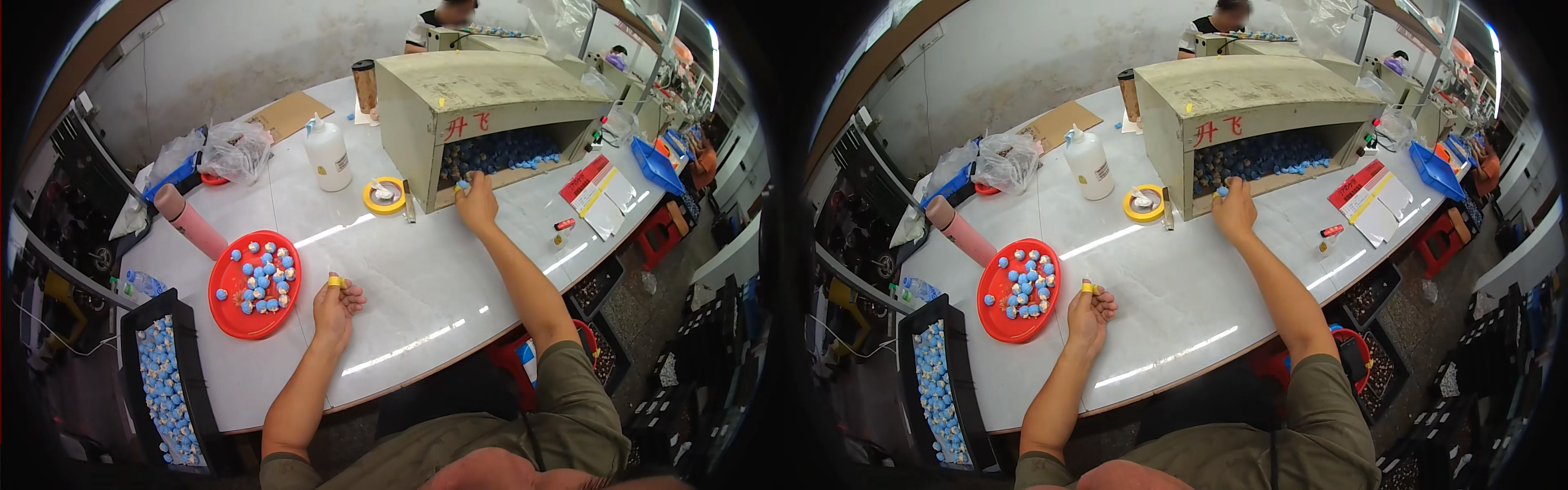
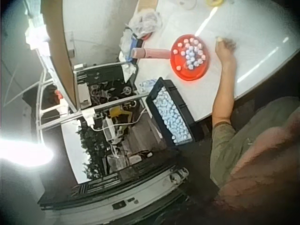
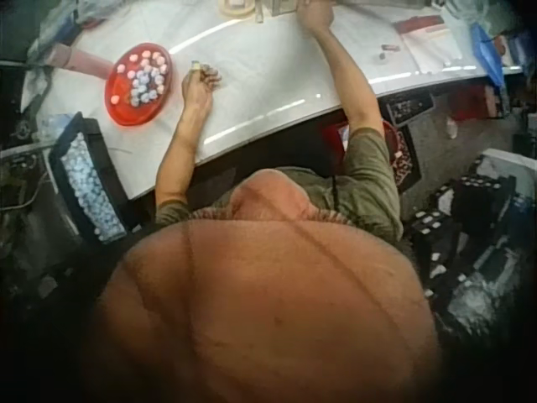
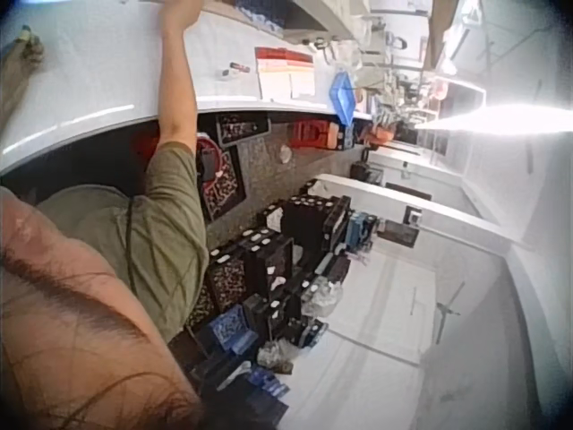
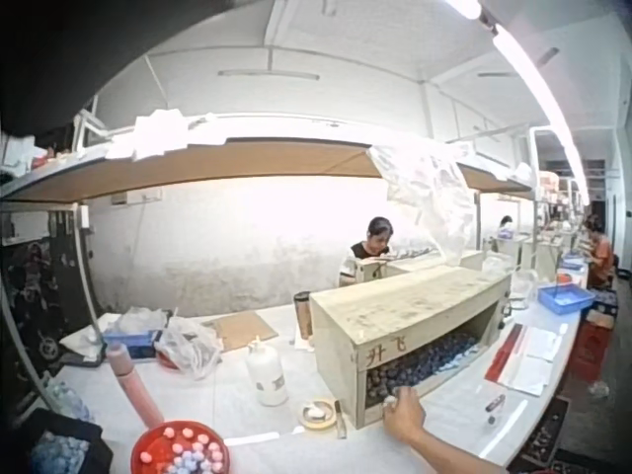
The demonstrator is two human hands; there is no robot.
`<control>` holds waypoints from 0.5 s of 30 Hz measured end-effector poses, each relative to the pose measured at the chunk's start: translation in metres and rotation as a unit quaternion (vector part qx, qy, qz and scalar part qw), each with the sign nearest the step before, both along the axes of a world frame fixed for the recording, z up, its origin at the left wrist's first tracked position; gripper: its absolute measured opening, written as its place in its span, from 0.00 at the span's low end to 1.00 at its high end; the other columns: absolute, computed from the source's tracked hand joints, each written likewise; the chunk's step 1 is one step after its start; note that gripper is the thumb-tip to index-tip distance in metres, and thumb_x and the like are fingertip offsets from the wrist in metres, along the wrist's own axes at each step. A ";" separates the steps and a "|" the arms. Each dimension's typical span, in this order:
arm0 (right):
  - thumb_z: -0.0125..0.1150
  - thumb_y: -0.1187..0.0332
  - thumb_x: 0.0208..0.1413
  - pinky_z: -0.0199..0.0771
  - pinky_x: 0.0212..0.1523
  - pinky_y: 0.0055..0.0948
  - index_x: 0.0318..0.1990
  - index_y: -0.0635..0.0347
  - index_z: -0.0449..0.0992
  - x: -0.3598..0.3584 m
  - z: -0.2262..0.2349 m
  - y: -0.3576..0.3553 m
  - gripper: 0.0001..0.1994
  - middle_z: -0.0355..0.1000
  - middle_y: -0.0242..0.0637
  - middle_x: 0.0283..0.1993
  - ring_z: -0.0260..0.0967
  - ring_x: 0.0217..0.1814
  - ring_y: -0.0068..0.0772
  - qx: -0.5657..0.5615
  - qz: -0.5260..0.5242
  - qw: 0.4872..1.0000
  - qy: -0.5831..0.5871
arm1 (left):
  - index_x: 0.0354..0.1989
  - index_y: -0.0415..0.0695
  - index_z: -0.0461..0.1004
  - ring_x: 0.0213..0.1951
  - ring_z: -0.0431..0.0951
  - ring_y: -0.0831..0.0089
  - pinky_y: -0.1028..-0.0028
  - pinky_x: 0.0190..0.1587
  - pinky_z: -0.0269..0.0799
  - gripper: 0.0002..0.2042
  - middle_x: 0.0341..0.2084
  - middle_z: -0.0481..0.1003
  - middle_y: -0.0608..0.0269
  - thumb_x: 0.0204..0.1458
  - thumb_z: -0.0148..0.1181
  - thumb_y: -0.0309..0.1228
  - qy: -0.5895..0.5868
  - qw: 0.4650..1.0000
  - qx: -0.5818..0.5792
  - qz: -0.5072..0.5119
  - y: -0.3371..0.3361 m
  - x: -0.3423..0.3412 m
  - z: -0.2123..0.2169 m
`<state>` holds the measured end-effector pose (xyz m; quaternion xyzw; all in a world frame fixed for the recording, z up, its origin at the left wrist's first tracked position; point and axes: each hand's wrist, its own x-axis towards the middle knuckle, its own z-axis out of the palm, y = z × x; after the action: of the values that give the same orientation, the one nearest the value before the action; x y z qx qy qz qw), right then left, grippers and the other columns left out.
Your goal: The person assembles small decorative balls by hand, picking up blue spheres and yellow caps from a table and a wooden box. They press the caps onto the spheres and place the finished items into a red tray. The process is repetitive and performed one at a time.
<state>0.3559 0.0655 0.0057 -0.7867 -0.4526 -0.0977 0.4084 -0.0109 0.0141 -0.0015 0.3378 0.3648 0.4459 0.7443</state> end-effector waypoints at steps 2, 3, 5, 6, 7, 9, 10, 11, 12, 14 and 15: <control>0.64 0.65 0.50 0.74 0.44 0.46 0.50 0.60 0.70 0.006 0.004 0.008 0.20 0.72 0.46 0.46 0.73 0.48 0.51 -0.063 -0.016 0.997 -0.040 | 0.43 0.42 0.71 0.29 0.78 0.74 0.78 0.32 0.75 0.15 0.30 0.76 0.61 0.66 0.49 0.43 0.011 1.000 -0.010 -0.008 -0.003 0.001 0.007; 0.65 0.64 0.50 0.74 0.44 0.47 0.50 0.59 0.70 0.008 0.004 0.013 0.20 0.72 0.46 0.46 0.73 0.49 0.52 -0.097 -0.015 0.994 -0.048 | 0.44 0.42 0.71 0.30 0.78 0.74 0.78 0.32 0.76 0.15 0.31 0.76 0.60 0.66 0.49 0.42 0.019 1.000 -0.007 -0.007 -0.002 0.002 0.007; 0.65 0.64 0.49 0.74 0.45 0.47 0.49 0.58 0.70 0.013 -0.001 0.017 0.20 0.73 0.46 0.46 0.73 0.49 0.53 -0.133 -0.013 0.990 -0.053 | 0.46 0.41 0.70 0.30 0.78 0.73 0.77 0.33 0.76 0.14 0.32 0.77 0.59 0.66 0.49 0.40 0.037 0.999 -0.002 -0.007 -0.001 0.003 0.005; 0.64 0.64 0.49 0.74 0.45 0.47 0.49 0.58 0.70 0.016 -0.003 0.018 0.19 0.73 0.46 0.47 0.73 0.49 0.53 -0.134 -0.013 0.990 -0.049 | 0.46 0.41 0.70 0.30 0.79 0.73 0.77 0.33 0.76 0.13 0.32 0.77 0.59 0.66 0.49 0.39 0.041 0.999 0.003 -0.012 -0.001 0.003 0.004; 0.64 0.64 0.49 0.74 0.45 0.47 0.48 0.58 0.70 0.015 -0.004 0.018 0.19 0.73 0.46 0.47 0.73 0.49 0.53 -0.136 -0.010 0.990 -0.046 | 0.46 0.41 0.70 0.31 0.79 0.73 0.77 0.34 0.76 0.13 0.33 0.77 0.58 0.66 0.49 0.38 0.045 0.999 0.006 -0.015 -0.001 0.002 0.003; 0.64 0.64 0.49 0.74 0.45 0.47 0.46 0.58 0.70 0.013 -0.006 0.014 0.17 0.74 0.46 0.46 0.74 0.47 0.53 -0.105 -0.004 0.994 -0.009 | 0.47 0.40 0.70 0.32 0.79 0.73 0.77 0.35 0.77 0.12 0.33 0.77 0.58 0.66 0.50 0.37 0.055 0.998 0.012 -0.022 -0.001 0.001 0.002; 0.64 0.65 0.49 0.73 0.45 0.47 0.45 0.58 0.71 0.012 -0.006 0.010 0.16 0.74 0.46 0.45 0.74 0.47 0.53 -0.091 -0.002 0.996 0.006 | 0.47 0.40 0.70 0.32 0.79 0.73 0.77 0.35 0.77 0.12 0.33 0.77 0.58 0.66 0.50 0.36 0.059 0.998 0.014 -0.027 -0.001 0.001 0.000; 0.64 0.66 0.49 0.74 0.43 0.45 0.44 0.58 0.70 0.011 -0.009 0.006 0.16 0.74 0.45 0.45 0.74 0.45 0.50 -0.072 0.005 0.997 0.007 | 0.47 0.40 0.70 0.32 0.79 0.73 0.77 0.36 0.77 0.11 0.33 0.77 0.58 0.66 0.50 0.36 0.063 0.997 0.016 -0.031 -0.002 0.002 0.000; 0.64 0.67 0.48 0.74 0.41 0.43 0.44 0.59 0.70 0.010 -0.014 0.001 0.16 0.73 0.45 0.44 0.75 0.43 0.47 -0.054 0.013 0.998 0.009 | 0.47 0.40 0.70 0.33 0.79 0.73 0.77 0.37 0.77 0.11 0.34 0.77 0.58 0.66 0.51 0.35 0.062 0.997 0.013 -0.045 -0.003 0.003 0.001; 0.65 0.69 0.48 0.74 0.38 0.39 0.43 0.60 0.70 -0.008 -0.015 -0.011 0.15 0.73 0.43 0.42 0.75 0.39 0.40 -0.005 0.077 0.995 0.064 | 0.48 0.40 0.70 0.35 0.79 0.73 0.76 0.39 0.77 0.11 0.35 0.77 0.57 0.66 0.51 0.34 0.059 0.996 0.007 -0.065 -0.006 0.004 0.001; 0.65 0.70 0.48 0.74 0.37 0.37 0.42 0.60 0.70 -0.023 -0.012 -0.020 0.15 0.73 0.41 0.40 0.74 0.37 0.38 0.025 0.132 0.984 0.120 | 0.49 0.39 0.70 0.36 0.79 0.72 0.75 0.40 0.77 0.12 0.36 0.77 0.57 0.66 0.50 0.35 0.056 0.995 0.004 -0.083 -0.007 0.005 0.003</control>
<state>0.3330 0.0452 -0.0064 -0.7157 -0.4976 0.0410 0.4883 -0.0061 0.0067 0.0016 0.3946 0.3752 0.3642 0.7556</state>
